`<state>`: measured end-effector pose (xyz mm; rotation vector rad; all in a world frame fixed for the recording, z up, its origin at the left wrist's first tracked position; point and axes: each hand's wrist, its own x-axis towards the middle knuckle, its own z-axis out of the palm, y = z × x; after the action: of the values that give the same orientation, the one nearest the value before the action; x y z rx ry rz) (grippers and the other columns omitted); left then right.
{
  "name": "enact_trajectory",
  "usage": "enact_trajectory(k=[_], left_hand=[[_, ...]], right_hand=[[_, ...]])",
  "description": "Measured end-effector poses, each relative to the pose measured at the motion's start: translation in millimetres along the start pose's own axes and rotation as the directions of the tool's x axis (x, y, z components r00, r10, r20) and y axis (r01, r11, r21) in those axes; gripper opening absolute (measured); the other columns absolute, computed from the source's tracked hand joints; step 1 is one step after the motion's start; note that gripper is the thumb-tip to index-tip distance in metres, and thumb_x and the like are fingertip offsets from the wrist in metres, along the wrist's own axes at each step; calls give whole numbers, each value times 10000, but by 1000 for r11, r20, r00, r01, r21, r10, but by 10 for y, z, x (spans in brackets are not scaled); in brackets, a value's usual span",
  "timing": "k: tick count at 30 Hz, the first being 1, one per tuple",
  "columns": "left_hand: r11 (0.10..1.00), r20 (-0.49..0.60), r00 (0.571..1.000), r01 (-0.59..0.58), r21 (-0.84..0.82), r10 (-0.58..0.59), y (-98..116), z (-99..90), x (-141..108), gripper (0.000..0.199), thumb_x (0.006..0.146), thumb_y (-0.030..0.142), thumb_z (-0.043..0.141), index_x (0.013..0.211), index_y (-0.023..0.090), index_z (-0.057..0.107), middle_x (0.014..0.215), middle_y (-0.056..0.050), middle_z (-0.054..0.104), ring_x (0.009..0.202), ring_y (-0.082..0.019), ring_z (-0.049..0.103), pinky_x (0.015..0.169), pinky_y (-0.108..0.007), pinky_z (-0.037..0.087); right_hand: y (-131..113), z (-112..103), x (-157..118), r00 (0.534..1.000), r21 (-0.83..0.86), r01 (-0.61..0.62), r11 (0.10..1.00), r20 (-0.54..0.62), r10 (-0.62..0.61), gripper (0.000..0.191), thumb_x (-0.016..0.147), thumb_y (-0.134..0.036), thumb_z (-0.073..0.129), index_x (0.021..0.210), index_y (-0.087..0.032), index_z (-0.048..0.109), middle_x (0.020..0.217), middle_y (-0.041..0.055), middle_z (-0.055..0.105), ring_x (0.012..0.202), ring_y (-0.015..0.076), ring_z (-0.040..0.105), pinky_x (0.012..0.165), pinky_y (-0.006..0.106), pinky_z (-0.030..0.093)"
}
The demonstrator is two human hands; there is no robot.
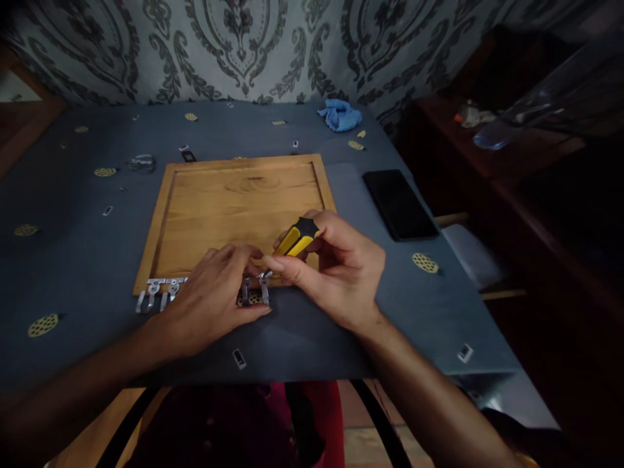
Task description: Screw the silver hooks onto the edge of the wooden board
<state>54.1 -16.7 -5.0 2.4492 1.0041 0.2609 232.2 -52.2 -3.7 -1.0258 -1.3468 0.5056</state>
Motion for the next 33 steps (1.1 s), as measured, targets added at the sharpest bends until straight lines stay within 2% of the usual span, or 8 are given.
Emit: enact_trajectory(k=[4, 13, 15, 19, 22, 27, 33], left_hand=[[1000, -3, 1000, -2, -6, 2, 1, -3, -4, 498, 771, 291, 791, 1152, 185, 487, 1064, -72, 666, 1058, -298, 599, 913, -449, 468], [1000, -17, 1000, -5, -19, 5, -3, 11, -14, 484, 761, 282, 798, 1122, 210, 484, 1044, -60, 667, 1050, -298, 600, 904, -448, 472], [1000, -9, 1000, -3, -14, 3, 0, 6, -12, 472, 763, 284, 797, 1109, 207, 485, 1037, -62, 666, 1041, -299, 600, 901, -449, 471], [1000, 19, 1000, 8, -5, -8, 15, -12, -1, 449, 770, 289, 791, 1094, 203, 492, 1035, -68, 662, 1032, -301, 601, 898, -455, 469], [1000, 33, 999, 22, 1, -22, 23, -20, 6, 441, 767, 289, 795, 1083, 195, 502, 1044, -77, 661, 1029, -302, 605, 907, -456, 468], [1000, 12, 1000, 1, -19, -1, 8, 1, -5, 467, 768, 288, 788, 1124, 195, 500, 1046, -71, 669, 1057, -304, 601, 918, -458, 472], [1000, 13, 1000, 6, -15, -6, 0, 1, -8, 493, 773, 303, 784, 1156, 191, 494, 1081, -81, 668, 1062, -306, 604, 919, -460, 477]], right_hand=[[-7, -2, -7, 998, 2, -54, 999, 45, 54, 209, 707, -322, 879, 739, -251, 685, 734, -2, 660, 545, 135, 569, 423, 288, 462], [-21, -3, 27, 993, 4, -82, 997, 89, 82, 217, 695, -295, 887, 715, -240, 677, 731, -6, 667, 571, 133, 597, 440, 264, 480], [-18, -26, 44, 990, 17, -90, 996, 112, 88, 182, 708, -272, 876, 768, -243, 707, 766, -5, 684, 597, 134, 618, 452, 255, 488], [-20, -102, 100, 962, 13, -65, 998, 266, 59, 172, 780, -227, 811, 944, -255, 766, 870, 21, 739, 694, 151, 661, 555, 270, 534], [-16, -139, 141, 940, 33, -9, 999, 341, -3, 58, 815, -215, 770, 863, -247, 775, 873, 39, 752, 687, 165, 658, 547, 291, 533], [-8, -110, 157, 940, 12, 113, 994, 323, -110, 59, 808, -241, 784, 758, -235, 753, 767, 25, 732, 648, 164, 649, 559, 301, 521], [-7, -49, 116, 964, -91, 151, 984, 232, -126, 191, 710, -320, 873, 713, -218, 712, 645, 7, 670, 558, 162, 604, 506, 309, 460]])
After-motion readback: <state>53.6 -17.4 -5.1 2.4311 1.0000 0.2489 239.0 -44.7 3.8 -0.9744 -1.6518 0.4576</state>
